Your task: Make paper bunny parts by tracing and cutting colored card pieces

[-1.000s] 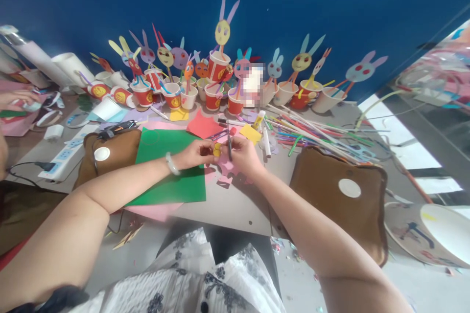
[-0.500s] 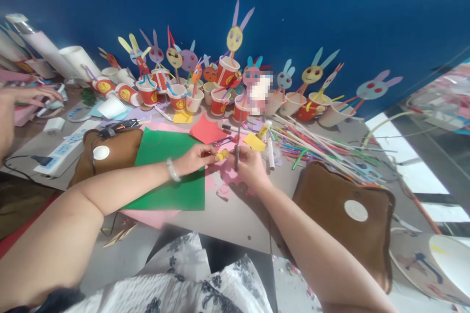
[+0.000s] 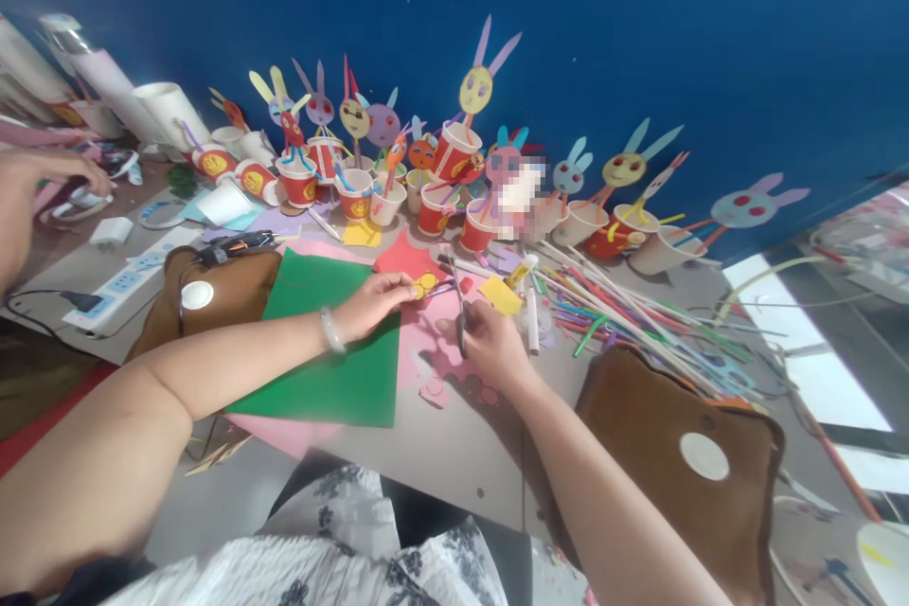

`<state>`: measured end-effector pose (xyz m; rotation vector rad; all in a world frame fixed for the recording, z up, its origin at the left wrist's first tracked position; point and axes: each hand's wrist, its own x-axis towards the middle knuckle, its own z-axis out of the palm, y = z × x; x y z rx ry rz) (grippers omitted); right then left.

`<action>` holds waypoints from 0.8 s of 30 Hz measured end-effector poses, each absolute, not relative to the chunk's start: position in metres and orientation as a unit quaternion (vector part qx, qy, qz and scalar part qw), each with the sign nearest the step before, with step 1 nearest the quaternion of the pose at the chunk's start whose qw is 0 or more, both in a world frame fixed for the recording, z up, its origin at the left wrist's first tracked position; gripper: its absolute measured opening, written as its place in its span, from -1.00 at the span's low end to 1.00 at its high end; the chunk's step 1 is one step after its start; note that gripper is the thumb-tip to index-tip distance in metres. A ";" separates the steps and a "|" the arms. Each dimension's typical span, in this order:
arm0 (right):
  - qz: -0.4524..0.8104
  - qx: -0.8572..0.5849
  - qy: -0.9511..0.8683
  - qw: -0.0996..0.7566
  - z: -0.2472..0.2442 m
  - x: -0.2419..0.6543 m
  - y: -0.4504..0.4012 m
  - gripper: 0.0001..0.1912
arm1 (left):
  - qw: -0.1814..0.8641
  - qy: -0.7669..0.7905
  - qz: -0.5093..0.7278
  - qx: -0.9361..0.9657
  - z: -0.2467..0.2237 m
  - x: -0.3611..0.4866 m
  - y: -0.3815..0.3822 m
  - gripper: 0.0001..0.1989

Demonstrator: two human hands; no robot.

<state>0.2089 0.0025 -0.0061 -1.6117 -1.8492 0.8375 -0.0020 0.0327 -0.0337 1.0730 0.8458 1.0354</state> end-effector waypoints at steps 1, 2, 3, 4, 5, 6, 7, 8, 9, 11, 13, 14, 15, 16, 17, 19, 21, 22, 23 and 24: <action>0.298 -0.597 -0.704 0.244 -0.005 0.210 0.003 -0.50 | 0.660 0.371 0.464 0.459 -0.034 -0.002 0.035 -0.76; 0.288 -0.595 -0.718 0.217 -0.003 0.211 0.003 -0.49 | 0.666 0.371 0.470 0.444 -0.034 -0.002 0.036 -0.77; 0.280 -0.595 -0.728 0.196 -0.001 0.212 0.004 -0.49 | 0.671 0.372 0.477 0.429 -0.034 -0.002 0.037 -0.77; 0.271 -0.595 -0.735 0.179 0.001 0.213 0.004 -0.48 | 0.674 0.372 0.484 0.416 -0.033 -0.002 0.038 -0.78; 0.262 -0.596 -0.741 0.165 0.002 0.214 0.004 -0.47 | 0.675 0.373 0.491 0.405 -0.032 -0.002 0.039 -0.78; 0.255 -0.597 -0.745 0.154 0.002 0.214 0.004 -0.47 | 0.673 0.374 0.499 0.398 -0.031 -0.002 0.039 -0.78; 0.252 -0.596 -0.749 0.145 0.002 0.214 0.004 -0.46 | 0.670 0.375 0.505 0.395 -0.030 -0.002 0.039 -0.78; 0.253 -0.594 -0.752 0.135 0.002 0.214 0.004 -0.45 | 0.665 0.377 0.510 0.395 -0.029 -0.002 0.039 -0.78; 0.258 -0.591 -0.754 0.125 0.001 0.214 0.004 -0.45 | 0.659 0.378 0.514 0.398 -0.028 -0.002 0.039 -0.79; 0.269 -0.589 -0.754 0.110 -0.001 0.213 0.003 -0.46 | 0.653 0.380 0.517 0.404 -0.028 -0.001 0.039 -0.79; 0.286 -0.588 -0.750 0.098 -0.003 0.212 0.002 -0.48 | 0.652 0.379 0.514 0.408 -0.029 -0.001 0.039 -0.80; 0.297 -0.588 -0.746 0.096 -0.003 0.212 0.002 -0.49 | 0.652 0.377 0.512 0.413 -0.030 -0.001 0.038 -0.80; 0.308 -0.586 -0.743 0.097 -0.003 0.211 0.001 -0.49 | 0.650 0.374 0.509 0.422 -0.030 -0.001 0.037 -0.80; 0.318 -0.583 -0.741 0.099 -0.002 0.211 0.000 -0.50 | 0.647 0.370 0.506 0.434 -0.031 -0.002 0.036 -0.80; 0.328 -0.581 -0.738 0.103 -0.002 0.211 -0.001 -0.50 | 0.642 0.365 0.503 0.448 -0.031 -0.002 0.035 -0.79; 0.348 -0.576 -0.732 0.112 0.000 0.211 -0.002 -0.50 | 0.631 0.358 0.496 0.477 -0.031 -0.003 0.032 -0.79; 0.377 -0.571 -0.721 0.113 0.001 0.211 -0.003 -0.50 | 0.623 0.355 0.490 0.496 -0.031 -0.004 0.030 -0.79; 0.395 -0.568 -0.713 0.111 0.001 0.211 -0.003 -0.51 | 0.620 0.355 0.488 0.502 -0.031 -0.004 0.029 -0.79; 0.412 -0.565 -0.706 0.109 0.001 0.211 -0.003 -0.51 | 0.619 0.355 0.486 0.505 -0.030 -0.004 0.029 -0.80; 0.428 -0.562 -0.699 0.107 0.001 0.211 -0.003 -0.50 | 0.619 0.355 0.483 0.508 -0.030 -0.003 0.029 -0.80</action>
